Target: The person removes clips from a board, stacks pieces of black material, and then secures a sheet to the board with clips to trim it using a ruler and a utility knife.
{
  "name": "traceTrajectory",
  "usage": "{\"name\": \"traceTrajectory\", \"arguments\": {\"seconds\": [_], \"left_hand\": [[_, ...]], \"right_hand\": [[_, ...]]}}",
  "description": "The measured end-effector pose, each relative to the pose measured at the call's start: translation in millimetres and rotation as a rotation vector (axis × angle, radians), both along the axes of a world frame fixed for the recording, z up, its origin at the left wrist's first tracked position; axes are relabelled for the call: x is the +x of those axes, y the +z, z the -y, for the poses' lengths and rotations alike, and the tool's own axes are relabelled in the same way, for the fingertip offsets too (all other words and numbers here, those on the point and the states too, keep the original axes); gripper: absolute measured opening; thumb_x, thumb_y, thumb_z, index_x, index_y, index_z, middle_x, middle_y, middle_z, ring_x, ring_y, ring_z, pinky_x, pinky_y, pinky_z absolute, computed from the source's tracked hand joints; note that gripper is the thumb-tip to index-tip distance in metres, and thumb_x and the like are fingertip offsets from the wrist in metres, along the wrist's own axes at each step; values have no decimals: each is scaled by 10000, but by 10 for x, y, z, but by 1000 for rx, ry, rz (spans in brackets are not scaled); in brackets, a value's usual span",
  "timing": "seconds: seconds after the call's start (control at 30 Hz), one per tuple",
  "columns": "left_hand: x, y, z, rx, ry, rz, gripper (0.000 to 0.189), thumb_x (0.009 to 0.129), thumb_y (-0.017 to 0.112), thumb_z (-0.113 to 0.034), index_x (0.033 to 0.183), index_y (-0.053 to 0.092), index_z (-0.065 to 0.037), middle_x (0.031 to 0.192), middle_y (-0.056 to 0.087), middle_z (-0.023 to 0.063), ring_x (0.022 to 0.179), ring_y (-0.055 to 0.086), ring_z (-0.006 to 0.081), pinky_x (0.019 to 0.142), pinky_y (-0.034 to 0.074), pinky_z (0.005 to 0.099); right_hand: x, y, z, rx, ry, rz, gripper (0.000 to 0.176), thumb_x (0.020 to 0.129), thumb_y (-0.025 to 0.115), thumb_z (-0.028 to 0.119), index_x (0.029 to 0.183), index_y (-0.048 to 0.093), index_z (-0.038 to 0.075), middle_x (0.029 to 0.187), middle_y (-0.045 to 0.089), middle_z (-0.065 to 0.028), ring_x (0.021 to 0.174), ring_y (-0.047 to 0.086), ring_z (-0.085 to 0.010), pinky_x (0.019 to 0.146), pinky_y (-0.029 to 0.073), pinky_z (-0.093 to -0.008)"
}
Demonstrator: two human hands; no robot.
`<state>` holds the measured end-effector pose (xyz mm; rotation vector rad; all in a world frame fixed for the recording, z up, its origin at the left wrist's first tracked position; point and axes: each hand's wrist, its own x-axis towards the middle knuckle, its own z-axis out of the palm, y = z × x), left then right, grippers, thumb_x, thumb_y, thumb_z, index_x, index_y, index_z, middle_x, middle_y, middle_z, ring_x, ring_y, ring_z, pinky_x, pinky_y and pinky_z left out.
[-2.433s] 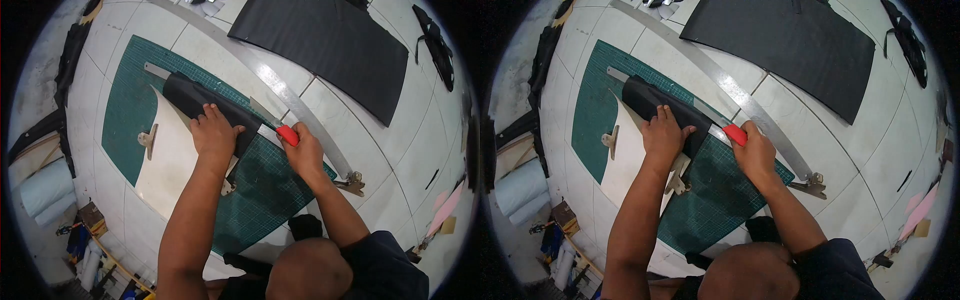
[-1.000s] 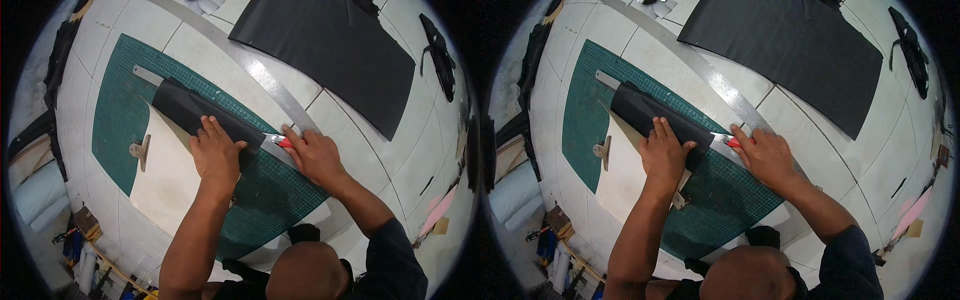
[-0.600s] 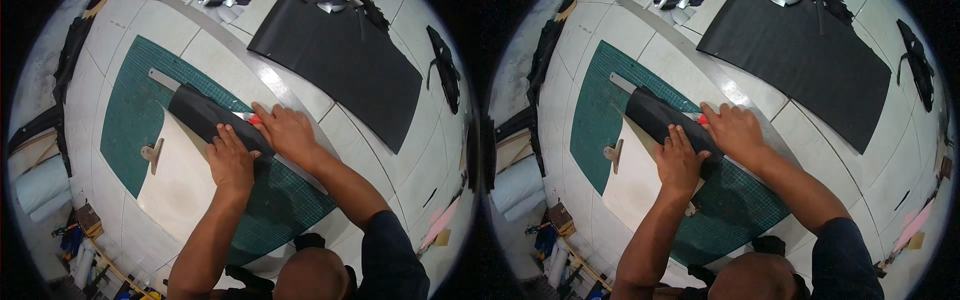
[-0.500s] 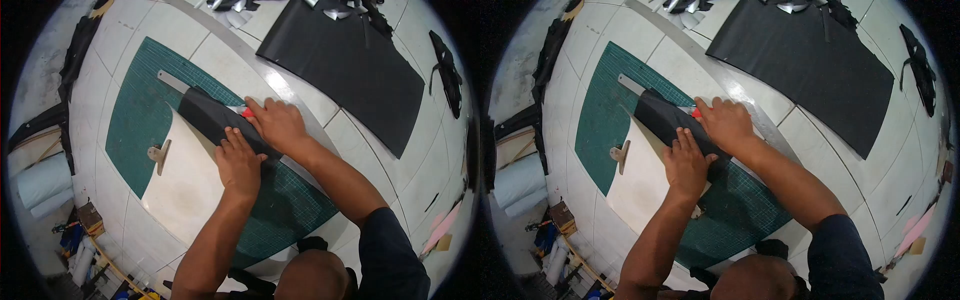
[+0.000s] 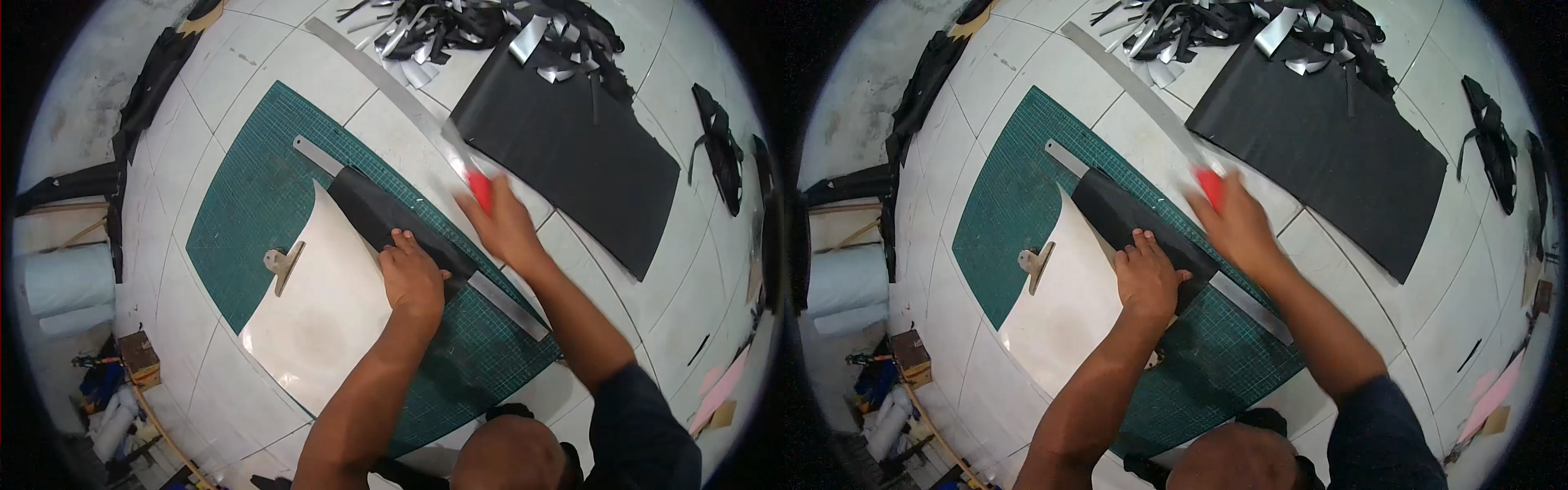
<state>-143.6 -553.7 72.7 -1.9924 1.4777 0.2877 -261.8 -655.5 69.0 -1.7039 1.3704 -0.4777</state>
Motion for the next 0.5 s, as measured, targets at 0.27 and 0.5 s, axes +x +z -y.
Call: {"name": "traceTrajectory", "arguments": {"seconds": [0.27,0.5], "left_hand": [[218,460,96,-703,-9,-582,181,846,654,-189,926,646,-27,936,652,153,878,639,329,791,495,400],[1106,308,-193,-807,-66,-794,278,755,629,-37,1031,606,-7,982,626,151,912,608,312,821,492,391]], "right_hand": [[-961,-75,-1430,89,-94,-397,584,732,852,323,1066,488,10,980,613,-218,933,626,-396,788,482,-469],[-1118,-120,-1132,-1,-175,-360,459,740,833,252,993,517,36,927,630,-195,894,627,-390,763,487,-476]]}}
